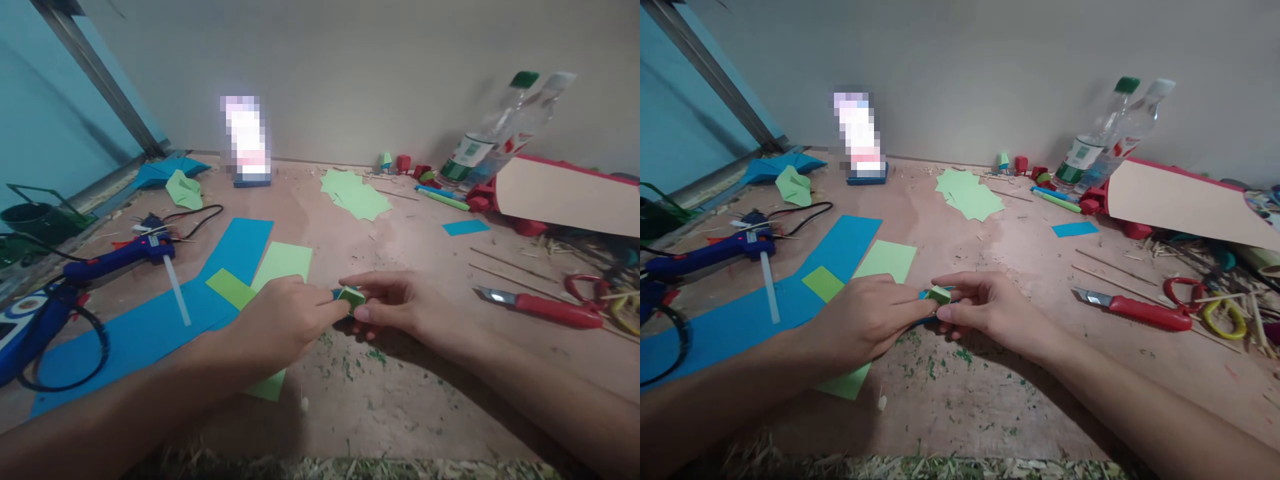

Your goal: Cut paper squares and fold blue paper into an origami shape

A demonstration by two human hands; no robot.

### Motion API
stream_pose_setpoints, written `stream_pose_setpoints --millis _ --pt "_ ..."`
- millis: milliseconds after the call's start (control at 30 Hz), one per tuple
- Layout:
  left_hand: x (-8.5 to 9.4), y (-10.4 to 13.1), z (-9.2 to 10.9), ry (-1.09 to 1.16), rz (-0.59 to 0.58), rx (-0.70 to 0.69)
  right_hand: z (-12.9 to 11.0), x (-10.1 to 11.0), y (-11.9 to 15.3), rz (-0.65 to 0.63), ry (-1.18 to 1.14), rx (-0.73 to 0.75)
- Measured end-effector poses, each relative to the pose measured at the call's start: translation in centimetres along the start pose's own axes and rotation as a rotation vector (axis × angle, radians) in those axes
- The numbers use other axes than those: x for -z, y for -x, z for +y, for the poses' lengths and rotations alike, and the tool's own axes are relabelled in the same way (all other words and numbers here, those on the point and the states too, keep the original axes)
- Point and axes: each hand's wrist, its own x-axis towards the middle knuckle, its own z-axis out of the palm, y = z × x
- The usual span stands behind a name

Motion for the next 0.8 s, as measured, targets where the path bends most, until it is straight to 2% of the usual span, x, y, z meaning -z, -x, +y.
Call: stream_pose_setpoints --millis 100,233,300,367,500,600,700,800 --pt "-0.2 0.0 0.1 -0.031 0.049 -0.009 -0.1 0.0 0.1 0.007 -0.001 0.006" --pt "-0.3 -0.1 0.5 -0.028 0.245 -0.023 0.0 0.1 0.3 -0.011 -0.015 0.001" --pt "0.0 -0.2 0.6 0.036 0.315 0.022 -0.1 0.3 0.2 -0.005 -0.007 -0.004" --pt "0.5 -0.3 0.5 0.134 0.336 0.121 -0.2 0.7 -0.1 0.056 0.014 -0.001" --pt "1.2 -0.5 0.0 0.230 0.197 0.303 -0.8 2.6 -0.9 0.296 0.155 0.162" --pt "1.1 -0.7 -0.3 0.197 0.036 0.343 -1.5 4.4 -1.4 0.451 0.577 0.299" --pt "0.9 -0.8 -0.5 0.185 -0.107 0.342 -1.8 5.9 -1.8 0.565 0.887 0.280" --pt "0.9 -0.8 -0.5 0.138 -0.171 0.329 -1.8 6.5 -2.0 0.672 0.909 0.284"
